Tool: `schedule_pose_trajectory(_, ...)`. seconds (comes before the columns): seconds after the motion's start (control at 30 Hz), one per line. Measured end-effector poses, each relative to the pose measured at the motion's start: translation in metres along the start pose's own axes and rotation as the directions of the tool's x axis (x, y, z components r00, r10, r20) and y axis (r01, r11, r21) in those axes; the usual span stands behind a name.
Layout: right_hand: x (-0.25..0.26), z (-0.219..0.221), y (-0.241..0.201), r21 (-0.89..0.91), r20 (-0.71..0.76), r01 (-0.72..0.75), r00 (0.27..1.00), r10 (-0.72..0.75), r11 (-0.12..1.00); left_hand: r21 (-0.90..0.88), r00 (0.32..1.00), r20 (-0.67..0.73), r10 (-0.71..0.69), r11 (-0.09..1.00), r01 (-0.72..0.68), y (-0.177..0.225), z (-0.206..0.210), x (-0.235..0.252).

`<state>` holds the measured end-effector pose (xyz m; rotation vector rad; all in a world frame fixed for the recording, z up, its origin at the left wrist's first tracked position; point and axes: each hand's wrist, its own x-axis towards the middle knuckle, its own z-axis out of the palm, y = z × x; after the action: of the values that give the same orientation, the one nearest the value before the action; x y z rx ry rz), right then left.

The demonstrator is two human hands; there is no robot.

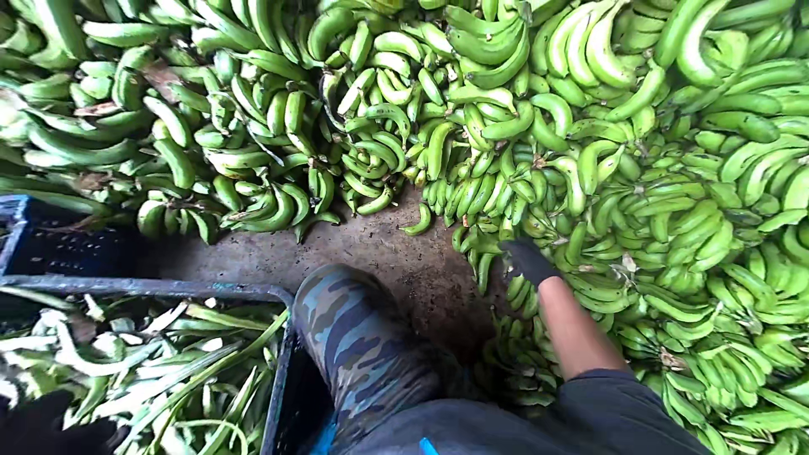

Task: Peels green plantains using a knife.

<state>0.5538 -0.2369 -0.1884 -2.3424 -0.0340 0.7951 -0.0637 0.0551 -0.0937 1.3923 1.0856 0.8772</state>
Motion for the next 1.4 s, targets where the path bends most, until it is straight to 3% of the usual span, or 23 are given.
schedule_pose_trajectory(0.17,-0.027,-0.031,-0.036,0.210,0.042,0.114,0.991,-0.125,0.971,0.062,0.992,-0.103,-0.071,0.995,0.077,-0.004,-0.025,-0.001)
schedule_pose_trajectory(0.27,-0.047,-0.024,-0.060,0.296,0.089,0.046,0.993,-0.075,0.954,0.132,0.961,-0.240,-0.138,0.976,0.173,0.021,-0.017,-0.012)
schedule_pose_trajectory(0.33,-0.068,-0.018,-0.080,0.375,0.174,-0.014,0.983,-0.056,0.927,0.300,0.934,-0.321,-0.157,0.918,0.258,0.013,-0.026,-0.009)
schedule_pose_trajectory(0.37,-0.080,-0.013,-0.091,0.407,0.226,-0.030,0.972,-0.069,0.913,0.415,0.969,-0.243,-0.051,0.897,0.151,-0.022,-0.056,-0.005)
schedule_pose_trajectory(0.4,-0.091,-0.008,-0.103,0.434,0.283,-0.034,0.954,-0.101,0.900,0.509,0.981,0.090,0.175,0.838,-0.196,-0.076,-0.115,0.005)
schedule_pose_trajectory(0.43,-0.102,-0.001,-0.115,0.460,0.338,-0.024,0.929,-0.150,0.887,0.553,0.934,0.225,0.278,0.753,-0.357,-0.109,-0.148,0.010)
schedule_pose_trajectory(0.47,-0.114,0.007,-0.129,0.483,0.386,-0.008,0.899,-0.205,0.875,0.618,0.991,0.077,0.111,0.775,-0.134,-0.096,-0.139,-0.003)
schedule_pose_trajectory(0.5,-0.127,0.017,-0.144,0.501,0.427,0.014,0.866,-0.261,0.865,0.615,0.982,-0.131,-0.134,0.766,0.186,-0.059,-0.106,-0.016)
schedule_pose_trajectory(0.53,-0.140,0.029,-0.159,0.516,0.458,0.048,0.828,-0.323,0.855,0.557,0.899,-0.299,-0.321,0.706,0.437,-0.016,-0.067,-0.023)
schedule_pose_trajectory(0.57,-0.155,0.042,-0.176,0.526,0.473,0.095,0.793,-0.384,0.845,0.473,0.839,-0.381,-0.387,0.698,0.537,0.012,-0.040,-0.028)
schedule_pose_trajectory(0.6,-0.172,0.055,-0.194,0.532,0.475,0.152,0.761,-0.443,0.833,0.398,0.837,-0.383,-0.390,0.748,0.531,0.023,-0.030,-0.035)
schedule_pose_trajectory(0.67,-0.203,0.080,-0.229,0.534,0.506,0.269,0.657,-0.558,0.801,0.150,0.893,-0.397,-0.213,0.945,0.291,0.029,-0.025,-0.049)
schedule_pose_trajectory(0.7,-0.217,0.091,-0.246,0.527,0.538,0.325,0.589,-0.604,0.785,0.073,0.905,-0.400,-0.144,0.979,0.188,0.034,-0.024,-0.050)
schedule_pose_trajectory(0.83,-0.286,0.125,-0.311,0.403,0.671,0.537,0.377,-0.638,0.741,-0.160,0.818,-0.572,-0.064,0.987,-0.035,0.045,-0.033,-0.058)
schedule_pose_trajectory(0.93,-0.326,0.158,-0.351,0.295,0.793,0.690,0.209,-0.572,0.661,-0.240,0.769,-0.637,-0.046,0.960,-0.141,0.035,-0.049,-0.066)
schedule_pose_trajectory(1.0,-0.352,0.197,-0.377,0.187,0.871,0.793,0.139,-0.471,0.580,-0.270,0.738,-0.671,-0.071,0.950,-0.155,0.031,-0.055,-0.070)
schedule_pose_trajectory(1.03,-0.364,0.222,-0.386,0.150,0.894,0.816,0.129,-0.428,0.559,-0.281,0.731,-0.678,-0.077,0.946,-0.160,0.030,-0.056,-0.072)
schedule_pose_trajectory(1.1,-0.380,0.280,-0.394,0.152,0.896,0.748,0.172,-0.409,0.647,-0.312,0.724,-0.685,-0.081,0.931,-0.191,0.028,-0.059,-0.073)
schedule_pose_trajectory(1.17,-0.389,0.335,-0.391,0.249,0.854,0.642,0.207,-0.477,0.725,-0.327,0.721,-0.689,-0.076,0.920,-0.215,0.027,-0.060,-0.076)
schedule_pose_trajectory(1.23,-0.406,0.373,-0.374,0.357,0.786,0.600,0.222,-0.577,0.716,-0.338,0.716,-0.692,-0.093,0.918,-0.208,0.028,-0.060,-0.082)
schedule_pose_trajectory(1.3,-0.421,0.400,-0.347,0.400,0.717,0.708,0.154,-0.680,0.582,-0.326,0.712,-0.696,-0.089,0.923,-0.204,0.028,-0.061,-0.090)
schedule_pose_trajectory(1.4,-0.447,0.420,-0.298,0.276,0.675,0.952,-0.094,-0.732,0.133,-0.347,0.708,-0.702,-0.075,0.904,-0.249,0.031,-0.066,-0.094)
